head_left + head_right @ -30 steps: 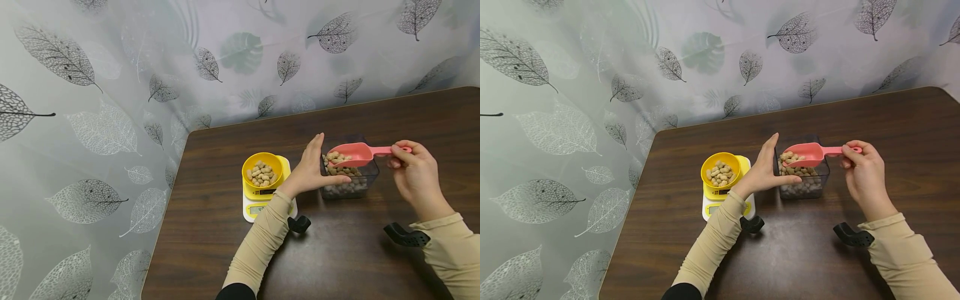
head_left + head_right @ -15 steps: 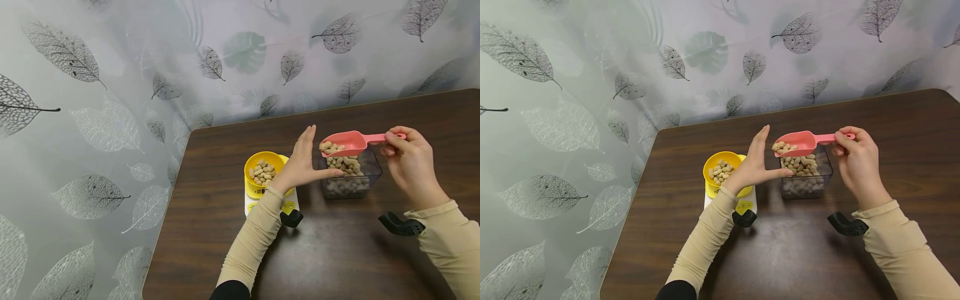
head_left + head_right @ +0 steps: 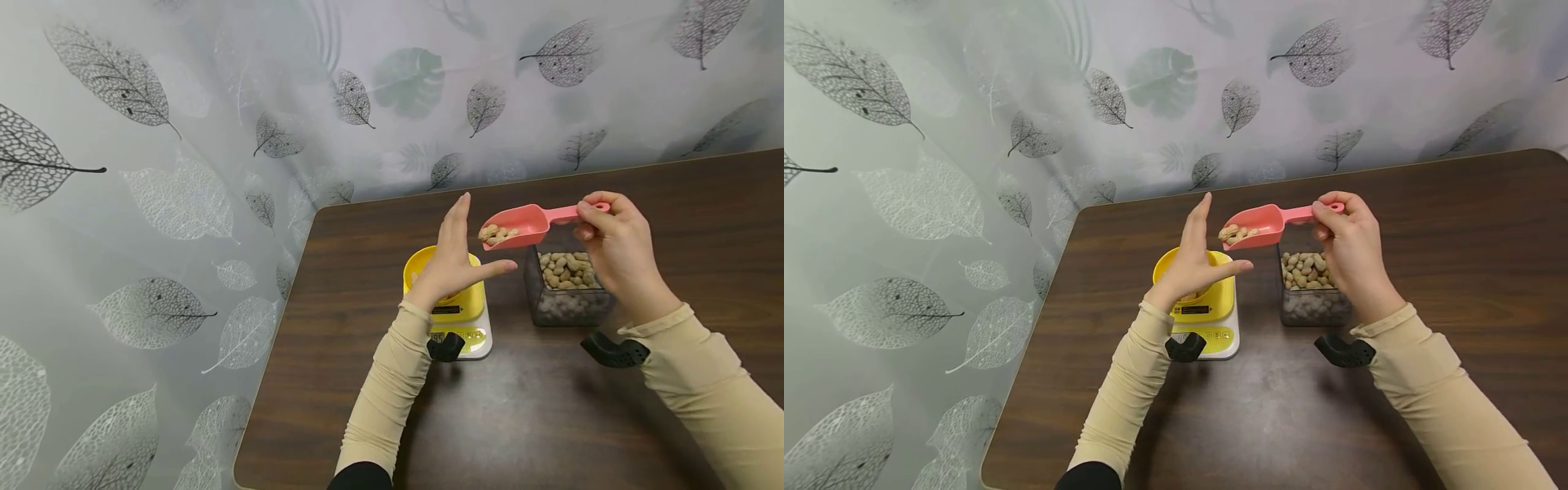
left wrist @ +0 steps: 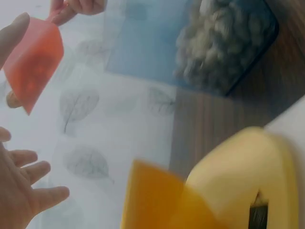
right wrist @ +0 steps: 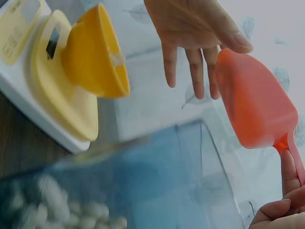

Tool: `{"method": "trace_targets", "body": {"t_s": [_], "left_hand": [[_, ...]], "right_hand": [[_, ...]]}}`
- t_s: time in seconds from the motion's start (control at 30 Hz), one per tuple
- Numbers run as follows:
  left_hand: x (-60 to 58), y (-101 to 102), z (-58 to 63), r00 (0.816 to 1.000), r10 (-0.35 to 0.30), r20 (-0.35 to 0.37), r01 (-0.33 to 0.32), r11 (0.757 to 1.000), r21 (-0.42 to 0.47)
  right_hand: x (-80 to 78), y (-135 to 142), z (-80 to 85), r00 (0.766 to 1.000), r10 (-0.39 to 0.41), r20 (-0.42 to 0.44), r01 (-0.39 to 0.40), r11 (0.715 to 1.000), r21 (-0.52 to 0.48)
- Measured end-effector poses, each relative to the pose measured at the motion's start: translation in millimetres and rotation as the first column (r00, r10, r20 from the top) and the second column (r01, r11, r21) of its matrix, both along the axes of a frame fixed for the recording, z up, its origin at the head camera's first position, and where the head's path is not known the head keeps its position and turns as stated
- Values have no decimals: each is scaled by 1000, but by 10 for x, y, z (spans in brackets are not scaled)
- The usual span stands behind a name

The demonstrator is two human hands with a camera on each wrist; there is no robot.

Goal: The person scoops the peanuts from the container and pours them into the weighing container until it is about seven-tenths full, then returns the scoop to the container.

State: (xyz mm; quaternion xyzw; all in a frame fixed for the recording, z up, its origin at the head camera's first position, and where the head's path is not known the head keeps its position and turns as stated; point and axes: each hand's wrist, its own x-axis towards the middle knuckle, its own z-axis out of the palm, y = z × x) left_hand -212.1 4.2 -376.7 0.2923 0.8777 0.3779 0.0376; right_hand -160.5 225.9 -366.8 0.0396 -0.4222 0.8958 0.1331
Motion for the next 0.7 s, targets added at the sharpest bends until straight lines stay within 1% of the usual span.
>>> {"method": "trace_targets", "body": {"t_s": [0.13, 0.27, 0.4, 0.47, 0.53, 0.57, 0.63, 0.7], "left_hand": [[-29, -166, -15, 999, 45, 4, -45, 999, 14], [-30, -319, -77, 994, 109, 14, -109, 994, 19], [-11, -441, -191, 989, 142, 45, -142, 990, 13], [-3, -490, -256, 987, 151, 58, -152, 988, 8], [4, -533, -320, 984, 168, 64, -168, 986, -3], [8, -555, -350, 982, 177, 70, -177, 984, -5], [12, -593, -403, 979, 190, 77, -190, 982, -9], [16, -624, -448, 977, 201, 75, -200, 980, -21]], "right_hand": [[-55, -117, 9, 1000, 2, 7, -2, 999, 36], [-97, -222, -12, 1000, 13, 26, -15, 995, 94], [-122, -293, -42, 998, 15, 53, -26, 978, 205], [-130, -315, -59, 997, -1, 78, -21, 957, 289], [-136, -335, -78, 995, -24, 101, -16, 926, 378], [-139, -344, -89, 993, -46, 111, -8, 897, 442], [-143, -365, -106, 988, -95, 123, 7, 818, 575], [-143, -390, -120, 984, -133, 117, 18, 735, 678]]}}
